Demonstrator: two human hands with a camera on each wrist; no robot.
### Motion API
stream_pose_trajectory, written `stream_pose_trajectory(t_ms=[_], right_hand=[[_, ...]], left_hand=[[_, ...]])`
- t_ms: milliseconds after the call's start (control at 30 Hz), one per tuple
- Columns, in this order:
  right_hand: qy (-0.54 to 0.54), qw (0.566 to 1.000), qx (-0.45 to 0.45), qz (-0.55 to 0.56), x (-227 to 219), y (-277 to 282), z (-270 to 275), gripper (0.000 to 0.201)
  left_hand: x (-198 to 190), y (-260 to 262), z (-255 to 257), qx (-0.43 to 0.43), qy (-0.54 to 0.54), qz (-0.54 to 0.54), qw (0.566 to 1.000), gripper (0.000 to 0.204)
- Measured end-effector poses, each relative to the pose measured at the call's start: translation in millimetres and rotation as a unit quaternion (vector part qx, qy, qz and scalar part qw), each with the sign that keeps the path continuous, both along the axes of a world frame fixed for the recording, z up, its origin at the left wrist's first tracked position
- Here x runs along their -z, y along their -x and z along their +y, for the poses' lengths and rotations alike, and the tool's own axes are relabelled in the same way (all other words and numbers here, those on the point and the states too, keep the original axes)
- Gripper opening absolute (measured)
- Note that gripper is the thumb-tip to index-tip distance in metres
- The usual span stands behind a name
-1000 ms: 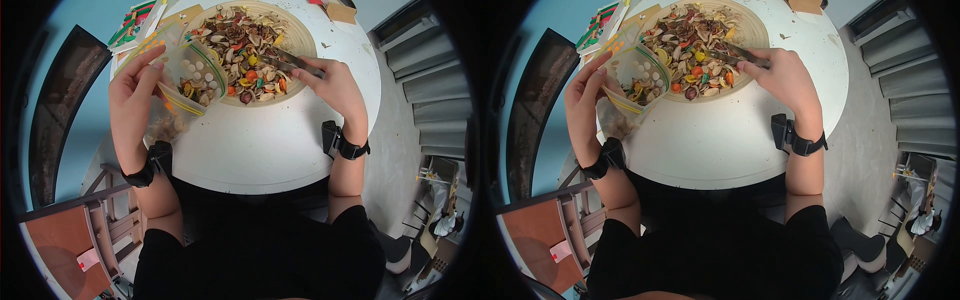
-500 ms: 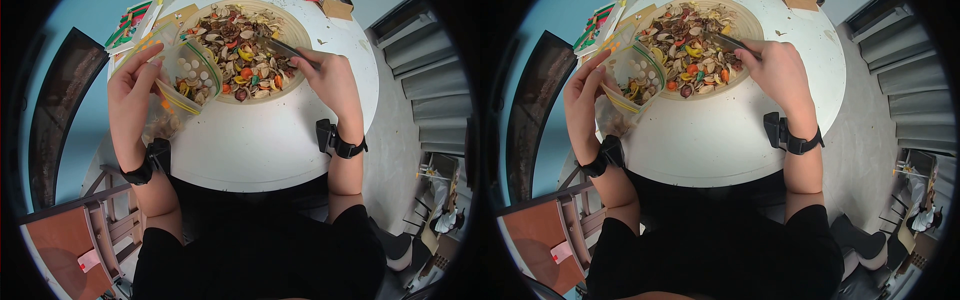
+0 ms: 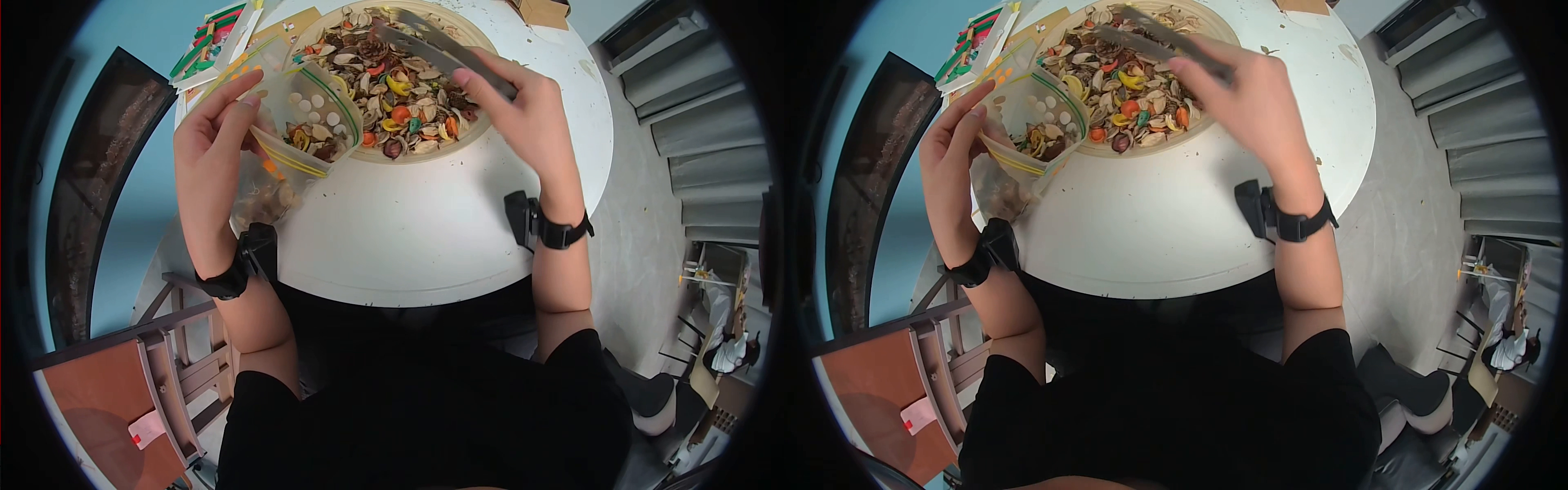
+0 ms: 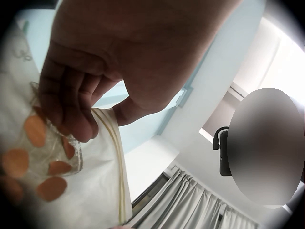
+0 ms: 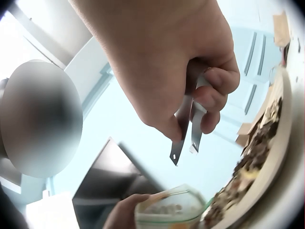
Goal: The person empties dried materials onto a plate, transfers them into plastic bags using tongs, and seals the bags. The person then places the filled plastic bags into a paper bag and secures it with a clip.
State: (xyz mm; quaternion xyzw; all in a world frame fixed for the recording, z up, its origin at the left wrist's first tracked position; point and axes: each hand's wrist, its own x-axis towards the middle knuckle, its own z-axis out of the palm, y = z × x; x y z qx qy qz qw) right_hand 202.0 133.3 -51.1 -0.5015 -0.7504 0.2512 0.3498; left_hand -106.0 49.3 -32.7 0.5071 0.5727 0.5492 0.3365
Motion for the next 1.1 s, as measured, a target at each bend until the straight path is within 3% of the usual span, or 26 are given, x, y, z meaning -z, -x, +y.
stream_pose_trajectory(t_ms=[67,167,467,667,767,1000,1100], right_hand=[[0.024,0.990,0.063,-0.122,-0.1,-6.2,13.1,0.050],[-0.004,0.988,0.048,-0.150,20.9,-11.9,24.7,0.047],[-0.063,0.968,0.057,-0.238,20.1,-5.6,15.8,0.029],[-0.085,0.978,0.052,-0.183,10.5,-6.9,11.6,0.028],[-0.088,0.993,0.017,-0.079,1.9,-5.5,4.0,0.031],[0.022,0.993,-0.111,0.013,-28.7,9.4,-31.8,0.035],[-0.006,0.992,-0.054,0.118,2.5,-12.6,6.8,0.038]], left_hand=[[-0.3,-0.7,-0.2,0.004,0.000,-0.001,1.000,0.035],[1.1,3.8,-1.5,0.017,0.009,0.015,1.000,0.036],[0.8,7.1,-4.4,0.018,0.013,0.013,1.000,0.036],[1.6,6.6,-3.2,0.018,0.014,0.010,1.000,0.035],[1.1,2.5,-2.1,0.008,0.004,-0.001,1.000,0.036],[0.9,1.6,-0.9,0.006,-0.005,-0.015,1.000,0.036],[0.9,2.3,-2.2,0.003,-0.008,-0.014,1.000,0.036]])
